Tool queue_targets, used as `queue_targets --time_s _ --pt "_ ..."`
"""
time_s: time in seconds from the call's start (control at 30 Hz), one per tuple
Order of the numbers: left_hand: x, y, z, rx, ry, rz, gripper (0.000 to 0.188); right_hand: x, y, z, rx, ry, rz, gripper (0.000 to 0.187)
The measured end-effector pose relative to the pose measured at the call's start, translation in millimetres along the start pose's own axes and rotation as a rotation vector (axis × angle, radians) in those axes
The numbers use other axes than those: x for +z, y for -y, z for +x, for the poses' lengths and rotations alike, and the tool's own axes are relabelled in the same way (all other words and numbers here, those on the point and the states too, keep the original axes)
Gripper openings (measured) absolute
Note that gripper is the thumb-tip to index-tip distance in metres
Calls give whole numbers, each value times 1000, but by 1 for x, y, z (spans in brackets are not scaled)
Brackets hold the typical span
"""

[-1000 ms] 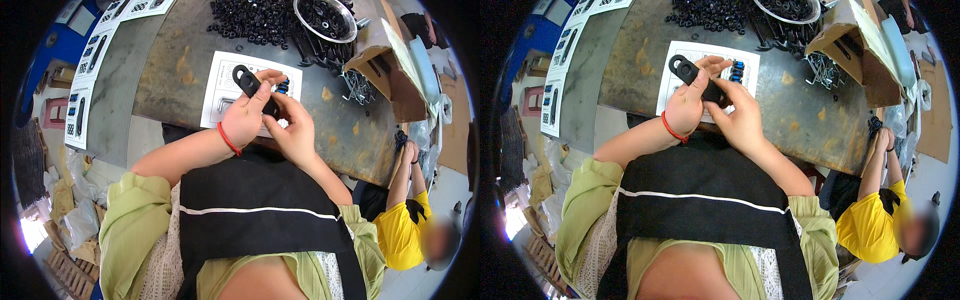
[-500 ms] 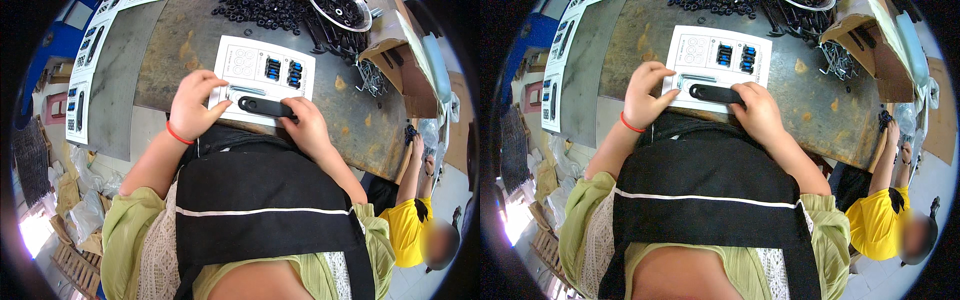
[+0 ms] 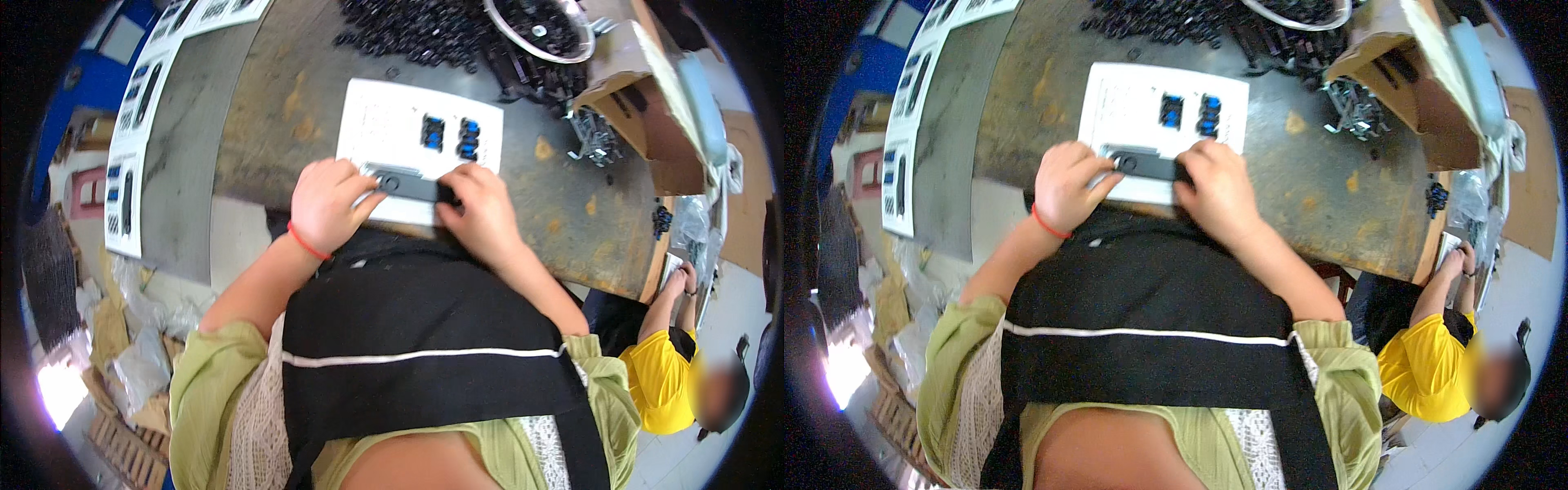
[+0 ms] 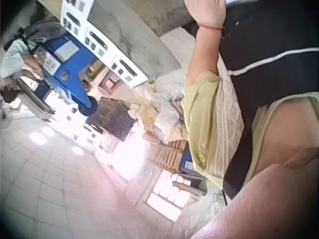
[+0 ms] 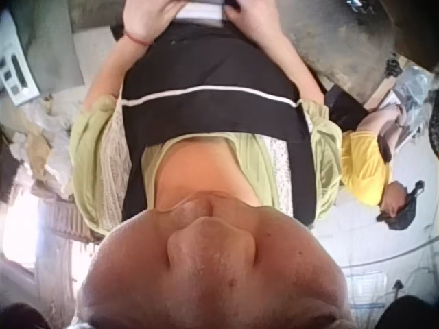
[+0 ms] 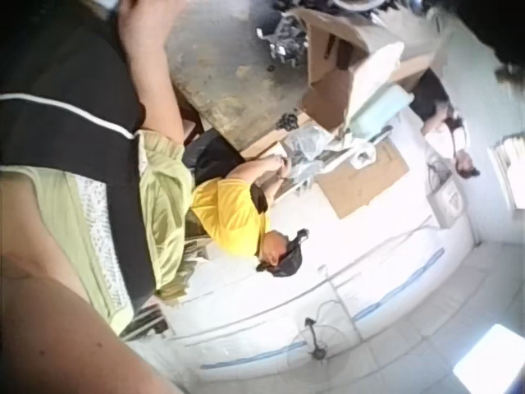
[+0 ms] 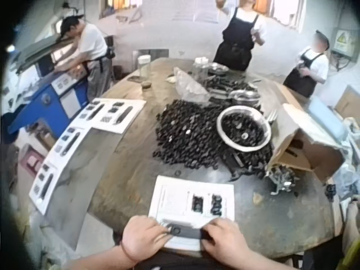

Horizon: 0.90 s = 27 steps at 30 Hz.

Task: The person assembles door lock hardware on a workbench. They place black lock handles and small black rings onto white packaging inserts, then move the completed inserts aside. The person repeats this process for multiple units.

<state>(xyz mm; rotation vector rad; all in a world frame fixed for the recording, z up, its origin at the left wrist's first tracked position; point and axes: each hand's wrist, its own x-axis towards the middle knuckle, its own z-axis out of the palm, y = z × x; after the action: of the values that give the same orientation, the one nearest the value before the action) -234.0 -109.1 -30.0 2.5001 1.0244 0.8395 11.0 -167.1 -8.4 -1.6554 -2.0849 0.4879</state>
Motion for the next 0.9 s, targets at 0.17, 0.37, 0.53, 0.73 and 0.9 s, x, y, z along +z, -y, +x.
queue_targets --time_s 0.17,0.37,0.53,0.73,0.9 --pt "-20 -3 12 -39 -107 -60 27 -39 -21 19 -28 4 118 35" --pt "-27 37 22 -305 -254 -70 21 -122 -86 100 25 -287 -234 25" --pt "-17 46 28 -424 -278 -112 16 -135 -153 191 171 -341 -410 20" --pt "-18 48 29 -443 -299 -168 10 -130 -173 252 414 -213 -627 21" --pt "-22 52 31 -451 -277 -178 7 -134 -188 257 389 -180 -599 17"
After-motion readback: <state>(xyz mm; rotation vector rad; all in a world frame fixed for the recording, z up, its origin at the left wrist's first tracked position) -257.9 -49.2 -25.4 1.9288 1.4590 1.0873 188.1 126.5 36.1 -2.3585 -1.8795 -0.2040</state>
